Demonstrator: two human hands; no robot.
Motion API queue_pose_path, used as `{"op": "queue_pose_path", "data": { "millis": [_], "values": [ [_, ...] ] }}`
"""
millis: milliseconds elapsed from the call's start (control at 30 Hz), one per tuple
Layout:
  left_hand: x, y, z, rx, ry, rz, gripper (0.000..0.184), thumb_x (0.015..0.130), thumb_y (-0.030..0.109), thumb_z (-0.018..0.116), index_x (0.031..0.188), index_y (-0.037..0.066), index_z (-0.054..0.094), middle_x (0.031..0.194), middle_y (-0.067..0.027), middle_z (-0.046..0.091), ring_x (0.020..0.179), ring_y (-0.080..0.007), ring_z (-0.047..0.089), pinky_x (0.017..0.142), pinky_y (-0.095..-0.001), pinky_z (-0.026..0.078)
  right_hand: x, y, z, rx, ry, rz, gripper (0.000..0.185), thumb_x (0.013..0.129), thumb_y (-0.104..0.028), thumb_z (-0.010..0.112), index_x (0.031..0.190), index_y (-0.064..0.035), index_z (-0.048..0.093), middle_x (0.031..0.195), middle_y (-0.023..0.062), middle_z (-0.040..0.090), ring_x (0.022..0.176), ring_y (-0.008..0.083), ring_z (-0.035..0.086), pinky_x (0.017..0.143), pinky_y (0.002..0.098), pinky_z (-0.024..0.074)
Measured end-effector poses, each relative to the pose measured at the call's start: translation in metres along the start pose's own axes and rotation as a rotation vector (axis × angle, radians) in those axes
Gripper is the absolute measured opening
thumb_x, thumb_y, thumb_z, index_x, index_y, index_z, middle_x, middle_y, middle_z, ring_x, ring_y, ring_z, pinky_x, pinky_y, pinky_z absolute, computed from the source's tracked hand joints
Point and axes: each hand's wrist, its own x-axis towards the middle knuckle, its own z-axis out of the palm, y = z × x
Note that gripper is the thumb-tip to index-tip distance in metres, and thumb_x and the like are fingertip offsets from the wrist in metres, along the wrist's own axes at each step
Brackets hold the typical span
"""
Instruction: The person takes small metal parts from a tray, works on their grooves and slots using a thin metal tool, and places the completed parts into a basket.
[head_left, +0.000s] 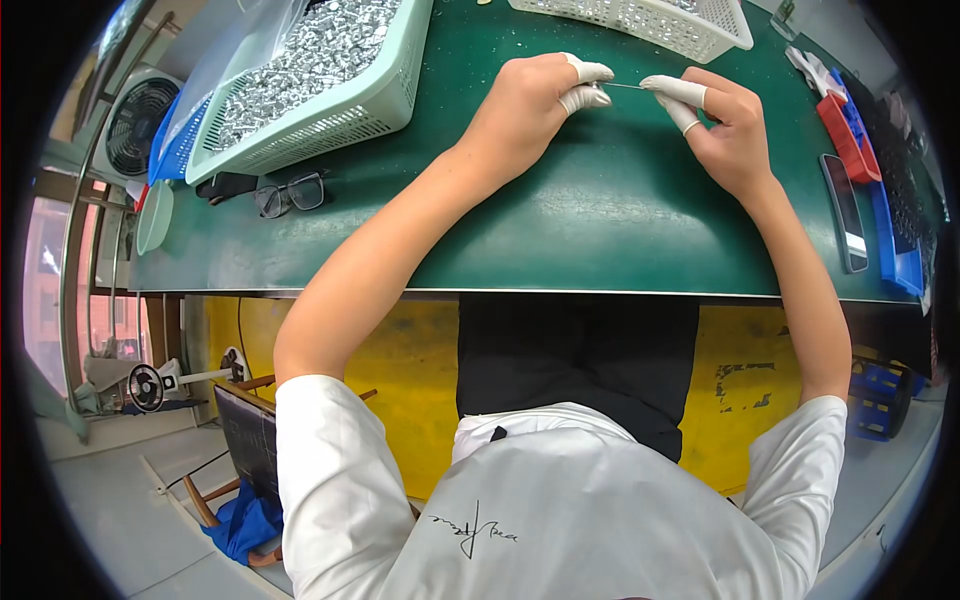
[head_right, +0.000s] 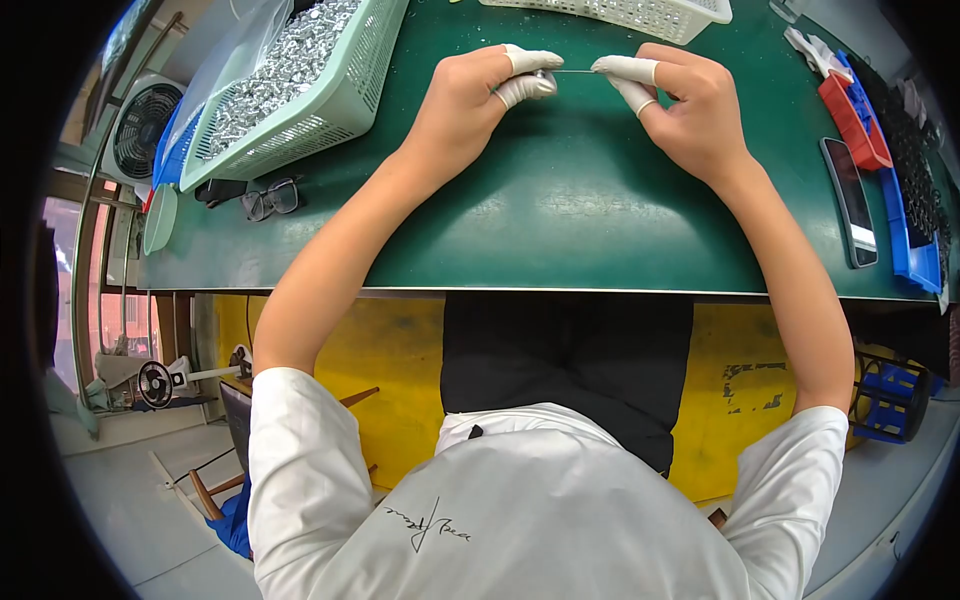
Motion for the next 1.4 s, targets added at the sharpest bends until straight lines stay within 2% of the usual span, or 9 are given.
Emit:
{"op": "queue_pose_path", "data": {
  "millis": [67, 167, 267, 433, 733, 1033, 1233, 1267, 1400],
  "values": [
    [-0.001, -0.003, 0.001, 0.080, -0.026, 0.072, 0.023, 0.095, 0.007, 0.069, 0.116, 0.000, 0.072, 0.091, -0.0124, 0.073, 0.084, -0.0246, 0.071, 0.076, -0.0321, 0.056, -0.003, 0.002, 0.002, 0.057, -0.045, 0.055, 0.027, 0.083, 0.003, 0.070, 0.105, -0.0095, 0.080, 0.070, 0.0051, 0.056, 0.058, 0.0180, 0.049, 0.052, 0.0314, 0.0360],
    [-0.005, -0.006, 0.004, -0.007, -0.068, 0.099, 0.023, 0.094, 0.009, 0.070, 0.115, 0.001, 0.072, 0.090, -0.0128, 0.072, 0.081, -0.0268, 0.070, 0.072, -0.0338, 0.056, -0.007, 0.001, 0.006, 0.158, -0.067, 0.116, 0.026, 0.083, 0.004, 0.070, 0.104, -0.0086, 0.080, 0.070, 0.0053, 0.056, 0.058, 0.0167, 0.047, 0.052, 0.0318, 0.0345],
    [-0.004, -0.004, 0.006, 0.016, -0.011, 0.132, 0.024, 0.093, 0.010, 0.072, 0.115, 0.001, 0.073, 0.090, -0.0125, 0.072, 0.079, -0.0263, 0.070, 0.070, -0.0350, 0.056, -0.009, -0.001, 0.006, 0.192, -0.057, 0.154, 0.027, 0.082, 0.004, 0.070, 0.104, -0.0083, 0.080, 0.072, 0.0057, 0.058, 0.059, 0.0163, 0.048, 0.052, 0.0318, 0.0354],
    [-0.007, -0.008, 0.004, 0.057, -0.055, 0.167, 0.026, 0.091, 0.009, 0.073, 0.116, 0.002, 0.072, 0.090, -0.0124, 0.072, 0.079, -0.0282, 0.070, 0.070, -0.0355, 0.056, -0.012, -0.002, 0.010, 0.090, -0.006, 0.076, 0.027, 0.082, 0.006, 0.070, 0.103, -0.0082, 0.081, 0.076, 0.0078, 0.066, 0.061, 0.0175, 0.052, 0.054, 0.0306, 0.0391],
    [-0.007, -0.010, 0.003, 0.335, -0.086, 0.416, 0.038, 0.083, 0.001, 0.075, 0.121, 0.003, 0.070, 0.093, -0.0108, 0.069, 0.083, -0.0285, 0.066, 0.072, -0.0385, 0.056, -0.011, 0.002, 0.011, 0.277, -0.120, 0.251, 0.019, 0.087, 0.002, 0.069, 0.102, -0.0026, 0.079, 0.078, 0.0092, 0.068, 0.064, 0.0165, 0.056, 0.058, 0.0301, 0.0429],
    [-0.006, -0.013, 0.007, 0.304, -0.039, 0.418, 0.037, 0.084, 0.004, 0.076, 0.121, 0.004, 0.070, 0.093, -0.0107, 0.069, 0.085, -0.0290, 0.066, 0.073, -0.0393, 0.055, -0.013, 0.007, 0.011, 0.152, -0.051, 0.109, 0.021, 0.084, 0.003, 0.069, 0.101, -0.0056, 0.080, 0.070, 0.0060, 0.057, 0.057, 0.0158, 0.045, 0.052, 0.0313, 0.0339],
    [0.011, -0.005, 0.010, 0.146, 0.132, 0.218, 0.027, 0.091, 0.007, 0.073, 0.118, 0.005, 0.072, 0.094, -0.0127, 0.072, 0.085, -0.0295, 0.068, 0.073, -0.0377, 0.055, 0.009, 0.011, -0.006, -0.001, 0.062, -0.072, 0.021, 0.082, 0.000, 0.073, 0.100, -0.0085, 0.079, 0.077, 0.0053, 0.066, 0.057, 0.0196, 0.053, 0.053, 0.0302, 0.0427],
    [0.014, -0.003, 0.012, 0.108, 0.175, 0.193, 0.026, 0.092, 0.007, 0.073, 0.117, 0.005, 0.072, 0.095, -0.0132, 0.073, 0.085, -0.0295, 0.069, 0.073, -0.0373, 0.055, 0.010, 0.013, -0.011, -0.073, 0.063, -0.088, 0.021, 0.082, -0.002, 0.075, 0.101, -0.0106, 0.080, 0.081, 0.0062, 0.069, 0.059, 0.0197, 0.059, 0.055, 0.0300, 0.0471],
    [0.012, 0.000, 0.011, 0.163, 0.258, 0.222, 0.024, 0.092, 0.007, 0.072, 0.116, 0.003, 0.072, 0.097, -0.0148, 0.074, 0.085, -0.0292, 0.072, 0.075, -0.0347, 0.056, 0.011, 0.016, -0.027, -0.220, 0.111, -0.227, 0.022, 0.083, -0.004, 0.076, 0.103, -0.0123, 0.079, 0.087, 0.0064, 0.072, 0.062, 0.0246, 0.063, 0.056, 0.0316, 0.0494]
  ]
}}
